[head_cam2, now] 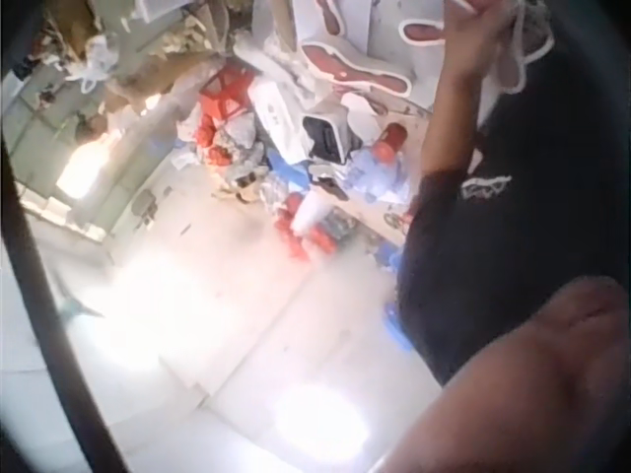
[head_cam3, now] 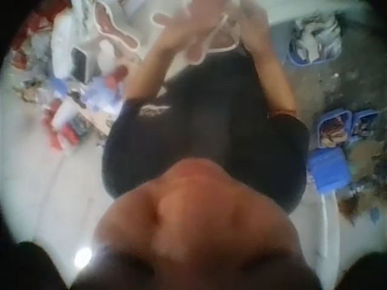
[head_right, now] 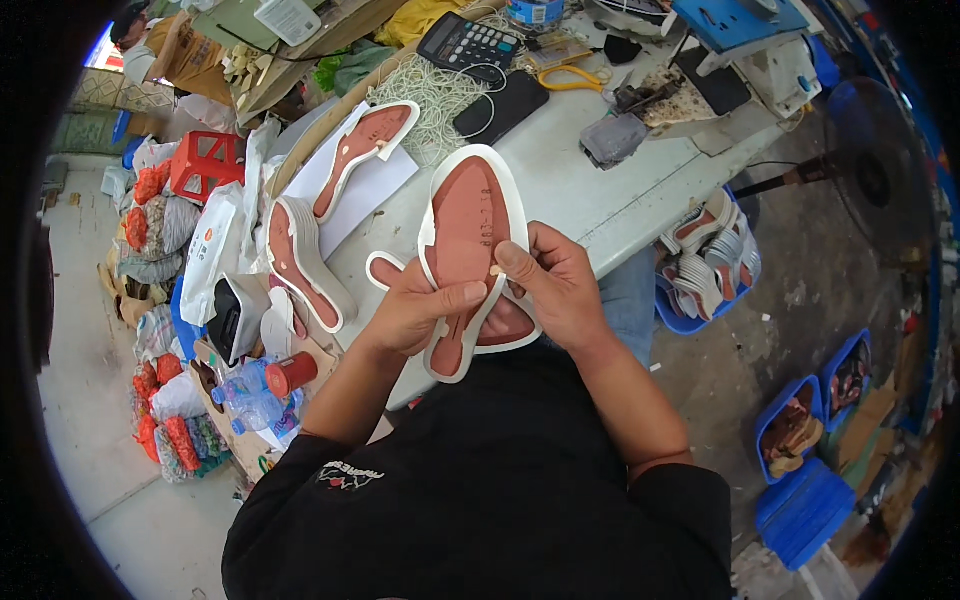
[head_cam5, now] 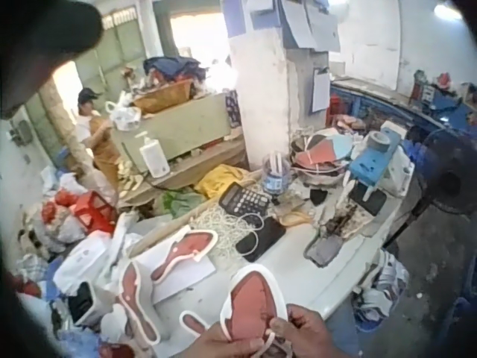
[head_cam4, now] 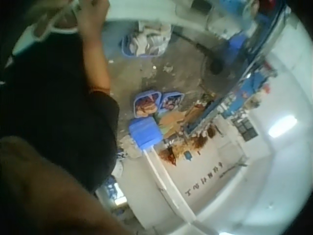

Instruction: The person assembles white sandals by hand in a workshop setting. They pick up a sandal sole and a strap, align the strap with the sole, and press the components together to secure them. The person repeats this process for multiple sandals, handling them one at a time.

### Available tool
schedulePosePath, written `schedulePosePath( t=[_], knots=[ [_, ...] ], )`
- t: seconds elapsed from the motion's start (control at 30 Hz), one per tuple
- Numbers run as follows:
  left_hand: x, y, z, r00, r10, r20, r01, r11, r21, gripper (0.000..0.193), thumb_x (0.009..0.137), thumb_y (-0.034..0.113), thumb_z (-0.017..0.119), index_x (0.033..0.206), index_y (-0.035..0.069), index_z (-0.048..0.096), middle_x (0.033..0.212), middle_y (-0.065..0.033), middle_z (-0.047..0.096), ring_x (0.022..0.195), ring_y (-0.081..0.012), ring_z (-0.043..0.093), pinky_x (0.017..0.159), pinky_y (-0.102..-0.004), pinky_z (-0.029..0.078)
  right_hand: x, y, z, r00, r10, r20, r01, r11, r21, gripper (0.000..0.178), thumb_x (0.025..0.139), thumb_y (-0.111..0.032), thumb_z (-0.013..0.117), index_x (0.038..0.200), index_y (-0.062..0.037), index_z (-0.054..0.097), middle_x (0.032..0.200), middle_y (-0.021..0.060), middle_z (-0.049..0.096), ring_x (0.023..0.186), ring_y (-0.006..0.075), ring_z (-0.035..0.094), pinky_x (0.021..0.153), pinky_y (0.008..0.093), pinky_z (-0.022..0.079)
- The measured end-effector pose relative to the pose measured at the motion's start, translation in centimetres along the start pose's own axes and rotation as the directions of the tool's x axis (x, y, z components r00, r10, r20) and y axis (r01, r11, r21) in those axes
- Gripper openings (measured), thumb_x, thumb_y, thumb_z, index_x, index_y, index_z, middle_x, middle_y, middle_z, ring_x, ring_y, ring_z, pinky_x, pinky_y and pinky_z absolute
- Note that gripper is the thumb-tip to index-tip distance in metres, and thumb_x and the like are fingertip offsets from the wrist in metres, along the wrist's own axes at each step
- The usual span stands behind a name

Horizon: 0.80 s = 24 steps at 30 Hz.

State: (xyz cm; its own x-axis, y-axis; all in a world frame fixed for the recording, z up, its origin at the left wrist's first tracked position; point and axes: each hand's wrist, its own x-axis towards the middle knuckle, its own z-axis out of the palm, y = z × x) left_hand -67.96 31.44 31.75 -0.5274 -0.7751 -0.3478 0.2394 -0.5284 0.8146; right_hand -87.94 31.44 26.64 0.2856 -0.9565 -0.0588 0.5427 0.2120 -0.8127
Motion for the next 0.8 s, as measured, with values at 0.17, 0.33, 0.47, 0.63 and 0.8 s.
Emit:
schedulePosePath(
  t=[0.17, 0.33, 0.47, 0.63, 0.8],
  knots=[
    [-0.1, 0.1, 0.6, 0.997, 0.074, -0.025, -0.073, 0.997, 0.025, 0.029, 0.099, 0.011, 0.070, 0.123, -0.004, 0.065, 0.103, -0.0160, 0.076, 0.089, -0.0233, 0.076, 0.080, -0.0337, 0.063, -1.4, 0.4, -1.0, 0.998, -0.041, 0.056, 0.037, 0.997, 0.068, 0.023, 0.109, -0.025, 0.060, 0.097, -0.0055, 0.064, 0.081, -0.0033, 0.059, 0.073, 0.0046, 0.052, 0.070, 0.0237, 0.045],
    [0.5, -0.4, 2.2, 0.998, -0.017, -0.056, 0.016, 1.000, -0.012, 0.032, 0.099, 0.012, 0.070, 0.124, -0.007, 0.064, 0.102, -0.0206, 0.075, 0.089, -0.0293, 0.077, 0.077, -0.0397, 0.066, -3.5, -0.5, -3.4, 0.992, -0.045, 0.116, 0.053, 0.996, -0.071, 0.023, 0.108, -0.024, 0.061, 0.097, -0.0042, 0.063, 0.080, -0.0038, 0.057, 0.073, 0.0038, 0.051, 0.068, 0.0228, 0.044],
    [1.4, -0.6, 3.6, 0.996, -0.087, 0.007, 0.087, 0.996, -0.036, 0.032, 0.099, 0.013, 0.069, 0.123, -0.007, 0.064, 0.102, -0.0207, 0.075, 0.087, -0.0302, 0.077, 0.078, -0.0400, 0.066, -4.7, -1.0, -4.6, 0.990, -0.077, 0.116, 0.083, 0.995, -0.049, 0.023, 0.107, -0.024, 0.062, 0.096, -0.0041, 0.063, 0.081, -0.0038, 0.057, 0.074, 0.0030, 0.050, 0.066, 0.0221, 0.043],
    [2.9, 0.0, 4.7, 0.990, -0.130, 0.054, 0.131, 0.991, -0.013, 0.030, 0.099, 0.012, 0.070, 0.121, -0.007, 0.067, 0.101, -0.0190, 0.075, 0.085, -0.0294, 0.077, 0.076, -0.0390, 0.066, -4.9, -2.3, -5.5, 0.997, -0.058, 0.055, 0.062, 0.996, -0.067, 0.024, 0.106, -0.020, 0.062, 0.087, -0.0054, 0.062, 0.074, -0.0054, 0.054, 0.068, 0.0026, 0.047, 0.060, 0.0229, 0.040],
    [2.8, 1.1, 6.4, 0.991, 0.071, -0.110, -0.034, 0.949, 0.313, 0.022, 0.095, 0.010, 0.076, 0.109, -0.006, 0.073, 0.095, -0.0135, 0.076, 0.083, -0.0209, 0.075, 0.071, -0.0335, 0.064, -4.1, -4.1, -6.0, 0.967, -0.237, 0.091, 0.254, 0.904, -0.346, 0.026, 0.098, -0.013, 0.067, 0.076, -0.0036, 0.059, 0.064, -0.0024, 0.049, 0.060, 0.0050, 0.046, 0.055, 0.0264, 0.038]
  ],
)
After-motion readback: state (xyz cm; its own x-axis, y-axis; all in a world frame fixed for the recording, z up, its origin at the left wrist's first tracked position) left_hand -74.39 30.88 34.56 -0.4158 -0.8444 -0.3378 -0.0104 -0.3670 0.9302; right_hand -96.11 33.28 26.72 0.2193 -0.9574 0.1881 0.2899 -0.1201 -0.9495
